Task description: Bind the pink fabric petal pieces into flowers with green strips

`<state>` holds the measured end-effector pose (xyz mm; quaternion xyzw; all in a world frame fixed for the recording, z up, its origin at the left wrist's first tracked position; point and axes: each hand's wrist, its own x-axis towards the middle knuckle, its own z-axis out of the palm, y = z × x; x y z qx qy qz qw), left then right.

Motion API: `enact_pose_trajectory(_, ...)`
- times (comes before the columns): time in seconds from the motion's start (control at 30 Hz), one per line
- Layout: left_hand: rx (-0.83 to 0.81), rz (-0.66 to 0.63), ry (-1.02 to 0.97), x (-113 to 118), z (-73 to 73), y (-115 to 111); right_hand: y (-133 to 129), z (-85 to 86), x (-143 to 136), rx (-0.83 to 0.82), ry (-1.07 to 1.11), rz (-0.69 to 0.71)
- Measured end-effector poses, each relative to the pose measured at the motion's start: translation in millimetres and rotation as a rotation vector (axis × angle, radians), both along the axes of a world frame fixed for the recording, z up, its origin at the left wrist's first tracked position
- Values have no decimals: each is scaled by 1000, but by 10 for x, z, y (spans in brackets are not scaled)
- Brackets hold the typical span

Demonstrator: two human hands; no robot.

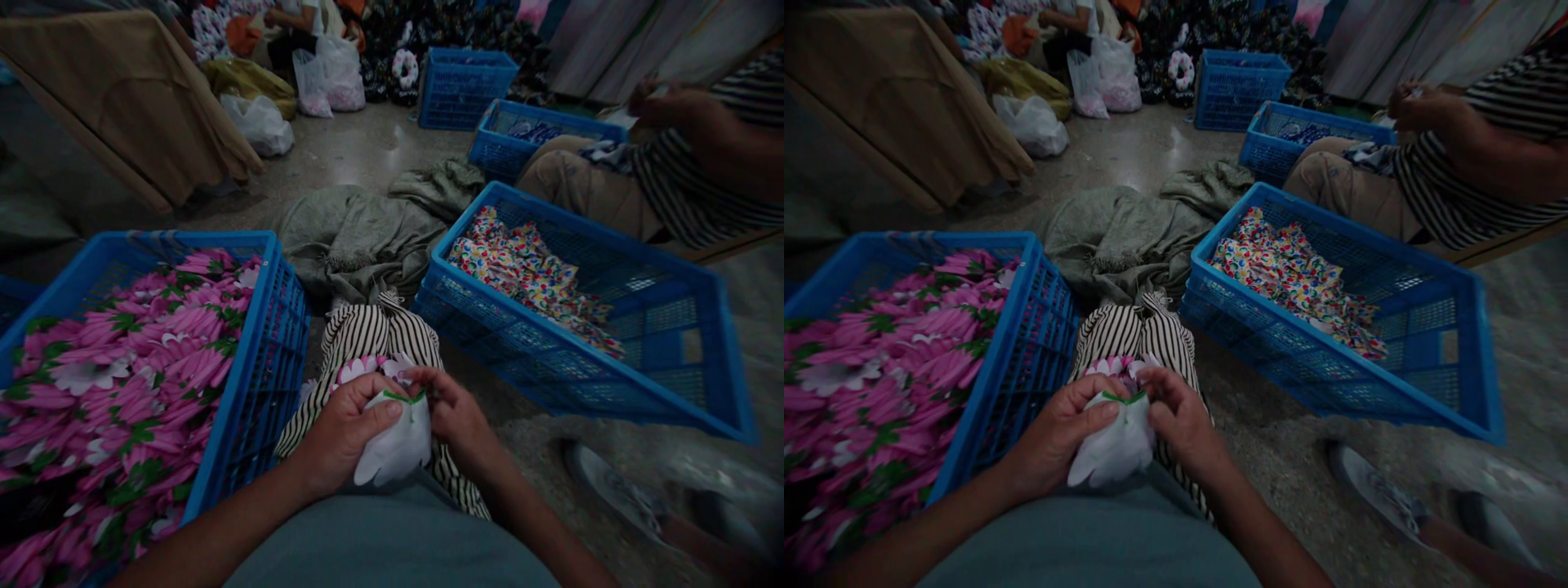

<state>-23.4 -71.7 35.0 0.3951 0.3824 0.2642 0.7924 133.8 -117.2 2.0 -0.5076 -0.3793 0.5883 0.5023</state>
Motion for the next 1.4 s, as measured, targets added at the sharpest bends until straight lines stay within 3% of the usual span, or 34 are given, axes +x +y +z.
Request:
enact_pose_trajectory(0.07, 271, 44, 131, -10, -41, 44, 7, 3, -20, -46, -34, 28)
enact_pose_trajectory(0.13, 519, 179, 287, -30, -77, 75, 17, 31, -21, 43, -239, -113)
enact_pose_trajectory(0.17, 559, 249, 343, -43, -86, 80, 23, 43, -15, 136, -370, -188)
enact_pose_trajectory(0.2, 522, 286, 363, -55, -88, 77, 28, 50, -10, 241, -494, -228)
enact_pose_trajectory(0.27, 252, 224, 263, -69, -72, 51, 31, 41, -11, 437, -675, -195)
enact_pose_trajectory(0.37, -202, 56, -35, -50, -38, 6, 10, -2, -55, 605, -775, 39)
enact_pose_trajectory(0.43, -310, 129, -115, -26, -38, 0, -11, -20, -86, 629, -728, 189)
enact_pose_trajectory(0.5, -331, 221, -121, -11, -53, 15, -23, -22, -91, 567, -606, 198)
enact_pose_trajectory(0.67, -398, 273, -131, -20, -55, 53, 16, -41, 23, 150, -330, -216)
enact_pose_trajectory(0.73, -414, 295, -135, -22, -44, 50, 37, -67, 71, 75, -259, -261)
enact_pose_trajectory(0.93, -412, 267, -80, -10, -29, 22, 62, -91, 144, 75, -172, -193)
enact_pose_trajectory(1.4, -99, 98, 175, -35, 20, 29, 165, 17, 164, 216, -227, -23)
